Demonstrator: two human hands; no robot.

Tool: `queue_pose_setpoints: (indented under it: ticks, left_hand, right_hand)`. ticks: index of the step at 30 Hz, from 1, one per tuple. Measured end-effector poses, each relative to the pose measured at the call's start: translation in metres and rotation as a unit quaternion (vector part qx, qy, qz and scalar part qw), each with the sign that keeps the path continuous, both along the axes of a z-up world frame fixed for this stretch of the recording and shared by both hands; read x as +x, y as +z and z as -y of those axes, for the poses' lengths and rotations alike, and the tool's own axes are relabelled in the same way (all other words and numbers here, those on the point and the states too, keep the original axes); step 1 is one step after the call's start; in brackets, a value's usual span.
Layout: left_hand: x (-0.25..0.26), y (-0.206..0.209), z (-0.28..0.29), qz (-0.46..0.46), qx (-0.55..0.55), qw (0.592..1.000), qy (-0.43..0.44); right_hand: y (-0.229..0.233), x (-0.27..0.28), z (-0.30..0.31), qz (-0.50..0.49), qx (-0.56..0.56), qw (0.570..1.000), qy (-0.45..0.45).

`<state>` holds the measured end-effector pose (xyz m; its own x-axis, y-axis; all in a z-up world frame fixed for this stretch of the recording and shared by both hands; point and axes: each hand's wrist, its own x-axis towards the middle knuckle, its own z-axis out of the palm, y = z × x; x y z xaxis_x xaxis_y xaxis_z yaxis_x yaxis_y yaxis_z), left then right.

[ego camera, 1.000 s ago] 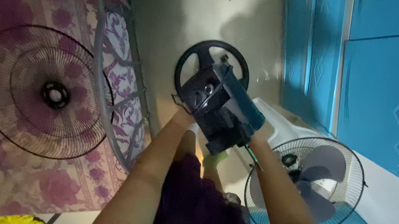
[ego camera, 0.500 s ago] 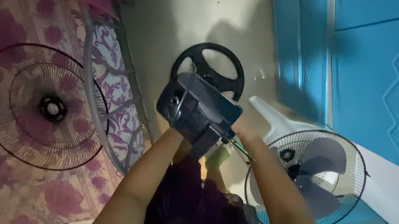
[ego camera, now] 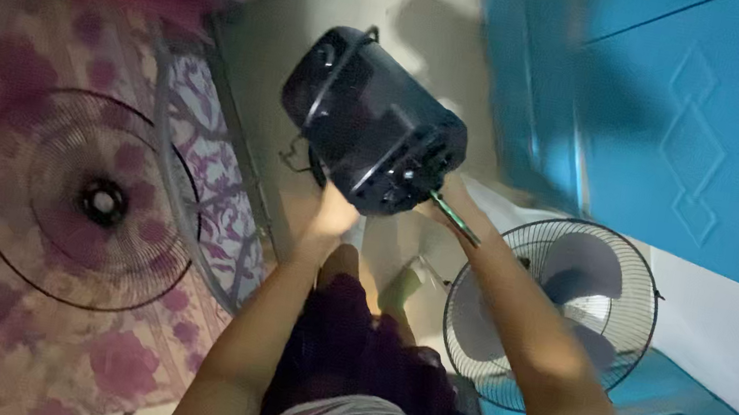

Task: The person disassembles a standing electric fan by removing the front grille, unscrewing the central nut, detaching the fan blades, and then removing the rear grille and motor housing. The components are placed on the floor or a nearby stool.

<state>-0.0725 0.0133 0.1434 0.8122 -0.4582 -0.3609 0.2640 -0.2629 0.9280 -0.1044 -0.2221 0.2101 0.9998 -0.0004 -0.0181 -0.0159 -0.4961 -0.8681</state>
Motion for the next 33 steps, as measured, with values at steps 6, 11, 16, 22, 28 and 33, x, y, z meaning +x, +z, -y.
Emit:
queue_pose_setpoints:
  ticks: [6, 11, 16, 22, 28, 33]
  left_hand:
    - [0.029, 0.121, 0.019, -0.004, -0.204, 0.979, -0.030]
    - [0.036, 0.190, 0.048, -0.028, -0.171, 0.975, -0.142]
    - [0.016, 0.232, 0.073, -0.022, -0.178, 0.982, -0.062]
    - [-0.031, 0.267, 0.071, -0.074, -0.199, 0.973, -0.089]
    - [-0.122, 0.275, 0.062, -0.156, -0.226, 0.956, -0.104]
    - [-0.190, 0.263, 0.052, -0.169, -0.226, 0.953, -0.110]
  right_hand:
    - [0.063, 0.006, -0.005, 0.062, -0.031, 0.997, 0.025]
    - [0.114, -0.007, -0.004, -0.055, 0.029, 0.998, -0.022]
    - [0.179, -0.024, -0.012, -0.018, 0.005, 0.997, -0.074]
    - [0.250, -0.083, -0.023, -0.040, -0.001, 0.993, -0.108]
    - [0.265, -0.176, -0.032, -0.053, -0.137, 0.983, -0.110]
    - [0.268, -0.246, -0.040, -0.027, -0.151, 0.982, -0.112]
